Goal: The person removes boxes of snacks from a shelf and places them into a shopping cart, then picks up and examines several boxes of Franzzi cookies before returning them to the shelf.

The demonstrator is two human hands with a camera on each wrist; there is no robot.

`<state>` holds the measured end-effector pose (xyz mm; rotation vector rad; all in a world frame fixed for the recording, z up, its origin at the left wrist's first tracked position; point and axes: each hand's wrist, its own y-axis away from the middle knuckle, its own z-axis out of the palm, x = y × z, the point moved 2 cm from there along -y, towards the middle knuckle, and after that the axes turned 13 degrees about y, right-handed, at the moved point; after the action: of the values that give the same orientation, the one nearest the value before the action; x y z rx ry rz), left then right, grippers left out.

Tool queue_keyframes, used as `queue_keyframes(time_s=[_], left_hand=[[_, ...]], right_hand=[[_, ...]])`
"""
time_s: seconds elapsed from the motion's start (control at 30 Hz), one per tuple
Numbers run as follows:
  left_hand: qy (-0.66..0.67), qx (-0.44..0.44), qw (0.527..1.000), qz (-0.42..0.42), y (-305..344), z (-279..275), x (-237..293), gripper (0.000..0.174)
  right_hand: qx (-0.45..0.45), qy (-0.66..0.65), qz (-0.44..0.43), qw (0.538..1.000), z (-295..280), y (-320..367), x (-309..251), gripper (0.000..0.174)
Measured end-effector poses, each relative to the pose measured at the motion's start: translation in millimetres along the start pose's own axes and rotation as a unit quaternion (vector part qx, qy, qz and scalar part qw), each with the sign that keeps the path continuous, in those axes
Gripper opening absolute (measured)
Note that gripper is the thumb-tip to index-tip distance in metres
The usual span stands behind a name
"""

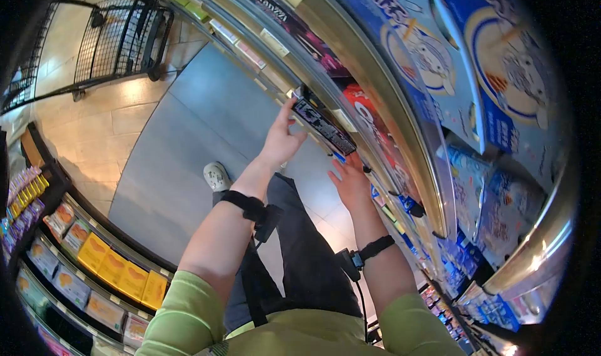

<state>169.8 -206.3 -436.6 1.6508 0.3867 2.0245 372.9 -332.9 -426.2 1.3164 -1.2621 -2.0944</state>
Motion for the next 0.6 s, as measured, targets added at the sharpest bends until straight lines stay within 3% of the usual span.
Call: queue_keyframes(time_s=[0.07,0.2,0.27,0.47,0.6], left_hand=[[0.002,-0.015,1.000,0.015,-8,8,-6,0.073],[0.023,-0.030,0.999,0.009,-14,17,-10,0.073],[0.030,-0.032,0.999,0.003,-19,21,-13,0.073],[0.050,-0.031,0.998,0.024,-38,29,-21,0.076],[0.063,-0.056,0.996,-0.005,-48,31,-14,0.076]], right_hand=[[0.042,0.028,0.013,0.999,4,-1,-7,0.050],[0.043,0.022,0.023,0.999,5,-7,-14,0.048],[0.097,-0.037,0.043,0.994,1,-11,-14,0.045],[0.072,-0.072,0.019,0.995,-6,-15,-17,0.036],[0.074,-0.062,0.023,0.995,-8,-18,-17,0.045]])
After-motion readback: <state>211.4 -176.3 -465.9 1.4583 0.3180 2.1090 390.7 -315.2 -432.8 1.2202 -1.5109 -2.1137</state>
